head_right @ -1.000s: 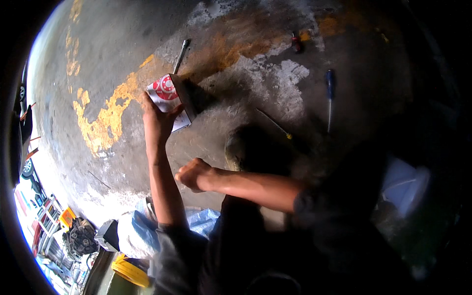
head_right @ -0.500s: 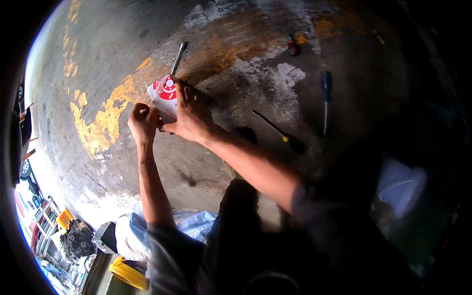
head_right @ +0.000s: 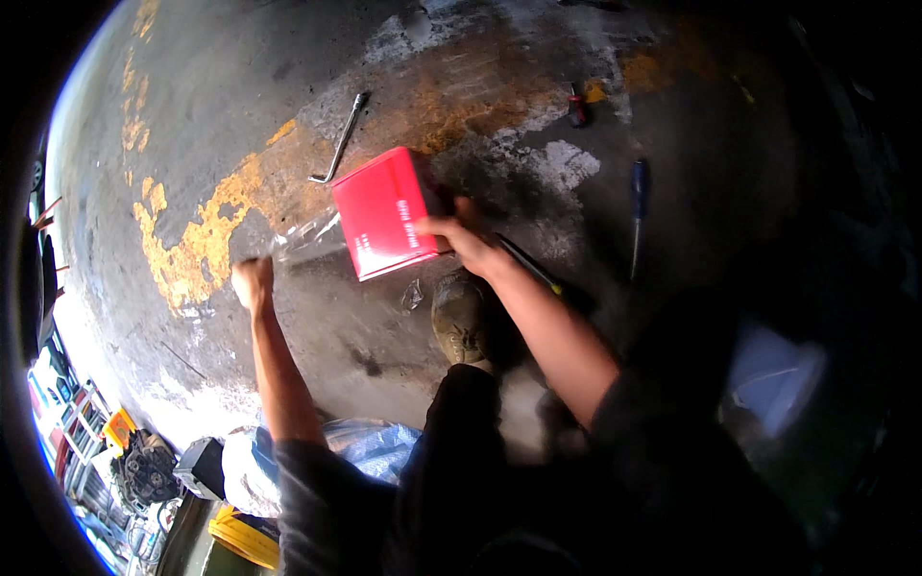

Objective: The person removes a component from a car engine using a socket wrench, opens a box of new brake pads, puts on work gloves, and installs a red component onto the wheel assembly of a car.

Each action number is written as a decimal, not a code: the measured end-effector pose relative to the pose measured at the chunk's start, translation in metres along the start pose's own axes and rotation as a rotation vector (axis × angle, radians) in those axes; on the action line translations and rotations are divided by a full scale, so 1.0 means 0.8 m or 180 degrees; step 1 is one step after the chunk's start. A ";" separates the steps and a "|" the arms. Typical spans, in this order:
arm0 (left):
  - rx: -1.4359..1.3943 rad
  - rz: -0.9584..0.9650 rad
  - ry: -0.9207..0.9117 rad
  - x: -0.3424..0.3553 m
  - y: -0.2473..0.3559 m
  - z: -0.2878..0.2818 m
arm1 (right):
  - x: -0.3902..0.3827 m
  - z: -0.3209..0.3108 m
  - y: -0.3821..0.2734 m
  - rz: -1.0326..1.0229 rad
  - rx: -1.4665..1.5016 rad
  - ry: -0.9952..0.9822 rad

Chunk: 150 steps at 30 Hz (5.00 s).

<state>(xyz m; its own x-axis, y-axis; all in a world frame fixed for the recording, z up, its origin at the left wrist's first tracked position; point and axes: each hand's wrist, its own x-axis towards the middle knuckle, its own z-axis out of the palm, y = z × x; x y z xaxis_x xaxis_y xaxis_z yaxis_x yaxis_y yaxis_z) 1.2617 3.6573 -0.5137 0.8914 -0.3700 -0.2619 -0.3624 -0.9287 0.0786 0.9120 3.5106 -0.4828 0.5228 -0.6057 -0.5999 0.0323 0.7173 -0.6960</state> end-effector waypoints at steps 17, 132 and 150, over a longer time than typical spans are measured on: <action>-0.5414 0.0191 -0.2486 -0.246 0.093 -0.084 | -0.098 0.074 -0.079 -0.0986 -0.3563 0.1157; -0.6608 -0.0522 -0.5144 -0.340 0.203 0.003 | -0.084 -0.373 -0.076 -0.0170 -0.4399 0.2565; -0.7430 -0.1014 -0.4534 -0.344 0.184 -0.007 | -0.180 0.051 -0.188 -0.2274 -0.0215 -0.0746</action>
<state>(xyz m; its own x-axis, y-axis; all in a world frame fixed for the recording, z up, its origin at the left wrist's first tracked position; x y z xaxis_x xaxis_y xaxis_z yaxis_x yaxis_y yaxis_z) 0.9644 3.6225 -0.4243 0.0139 -0.9039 -0.4274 0.9967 0.0468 -0.0667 0.8667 3.5036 -0.2756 0.5622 -0.8209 0.1008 0.3830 0.1503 -0.9114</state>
